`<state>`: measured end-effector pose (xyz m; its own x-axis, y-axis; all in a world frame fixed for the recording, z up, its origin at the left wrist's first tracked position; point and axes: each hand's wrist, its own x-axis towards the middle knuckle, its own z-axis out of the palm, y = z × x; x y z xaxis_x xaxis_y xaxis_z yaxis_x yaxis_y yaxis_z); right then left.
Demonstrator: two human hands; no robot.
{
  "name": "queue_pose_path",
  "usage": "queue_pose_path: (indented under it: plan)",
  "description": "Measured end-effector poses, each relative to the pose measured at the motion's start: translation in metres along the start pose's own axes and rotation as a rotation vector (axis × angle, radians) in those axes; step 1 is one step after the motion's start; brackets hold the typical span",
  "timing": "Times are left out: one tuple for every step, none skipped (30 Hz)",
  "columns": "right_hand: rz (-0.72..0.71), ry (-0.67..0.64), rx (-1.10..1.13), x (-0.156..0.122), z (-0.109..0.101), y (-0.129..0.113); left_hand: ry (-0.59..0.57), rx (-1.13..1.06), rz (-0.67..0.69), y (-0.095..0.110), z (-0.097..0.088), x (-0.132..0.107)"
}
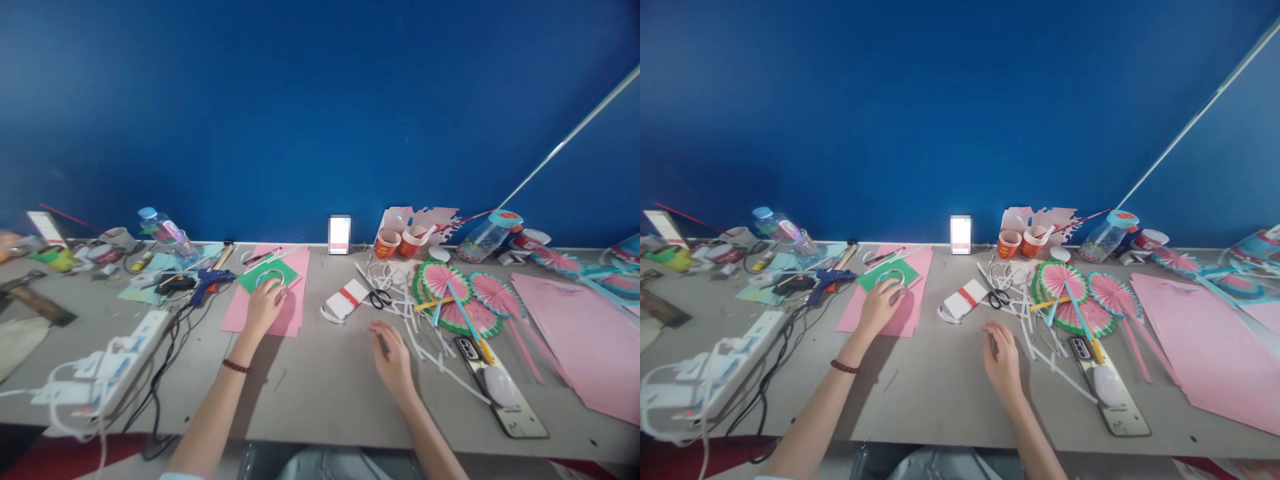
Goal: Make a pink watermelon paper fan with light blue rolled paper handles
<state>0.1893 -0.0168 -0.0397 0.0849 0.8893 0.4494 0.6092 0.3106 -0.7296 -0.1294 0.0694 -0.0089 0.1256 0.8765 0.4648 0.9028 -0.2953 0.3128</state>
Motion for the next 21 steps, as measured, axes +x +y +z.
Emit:
queue_pose_path:
  plan:
    - [0.007,-0.002,0.002,0.000,0.001,0.002,0.018,0.011,0.000,-0.005,0.004,-0.004]
    - [0.014,-0.006,0.006,-0.001,0.002,0.003,0.037,0.005,-0.003,-0.009,0.007,-0.007]
    - [0.020,-0.008,0.009,-0.001,0.003,0.004,0.053,-0.014,-0.007,-0.012,0.010,-0.011]
    - [0.025,-0.011,0.012,-0.001,0.004,0.004,0.066,-0.038,-0.012,-0.014,0.012,-0.014]
    - [0.028,-0.017,0.014,-0.001,0.005,0.004,0.072,-0.056,-0.013,-0.015,0.013,-0.016]
    - [0.031,-0.022,0.015,-0.001,0.005,0.003,0.076,-0.067,-0.014,-0.016,0.013,-0.017]
    - [0.034,-0.026,0.016,-0.001,0.006,0.003,0.075,-0.068,-0.015,-0.017,0.014,-0.018]
    - [0.036,-0.030,0.016,-0.001,0.006,0.002,0.070,-0.061,-0.015,-0.018,0.014,-0.019]
    - [0.036,-0.033,0.017,-0.001,0.006,0.002,0.065,-0.050,-0.016,-0.019,0.014,-0.019]
    - [0.036,-0.036,0.018,-0.001,0.006,0.002,0.057,-0.038,-0.015,-0.019,0.014,-0.019]
    - [0.037,-0.038,0.018,-0.001,0.007,0.003,0.049,-0.028,-0.013,-0.020,0.014,-0.019]
    - [0.038,-0.040,0.018,-0.001,0.007,0.003,0.041,-0.017,-0.009,-0.021,0.014,-0.019]
    - [0.039,-0.042,0.016,-0.001,0.007,0.003,0.035,-0.007,-0.004,-0.021,0.015,-0.019]
    - [0.039,-0.042,0.014,-0.002,0.007,0.003,0.032,0.002,0.000,-0.022,0.015,-0.019]
    - [0.037,-0.040,0.012,-0.002,0.007,0.003,0.030,0.011,0.004,-0.022,0.015,-0.019]
    - [0.032,-0.042,0.010,-0.002,0.008,0.002,0.029,0.021,0.004,-0.023,0.015,-0.019]
    - [0.024,-0.047,0.008,-0.002,0.007,0.001,0.029,0.030,0.004,-0.023,0.015,-0.020]
    - [0.013,-0.057,0.007,-0.002,0.007,-0.001,0.029,0.039,0.003,-0.024,0.015,-0.019]
    - [-0.001,-0.076,0.005,-0.002,0.007,-0.004,0.028,0.045,0.001,-0.024,0.014,-0.019]
    - [-0.018,-0.105,0.004,-0.001,0.007,-0.007,0.026,0.049,0.000,-0.024,0.014,-0.019]
    - [-0.041,-0.142,0.006,0.000,0.007,-0.012,0.023,0.050,-0.001,-0.025,0.014,-0.019]
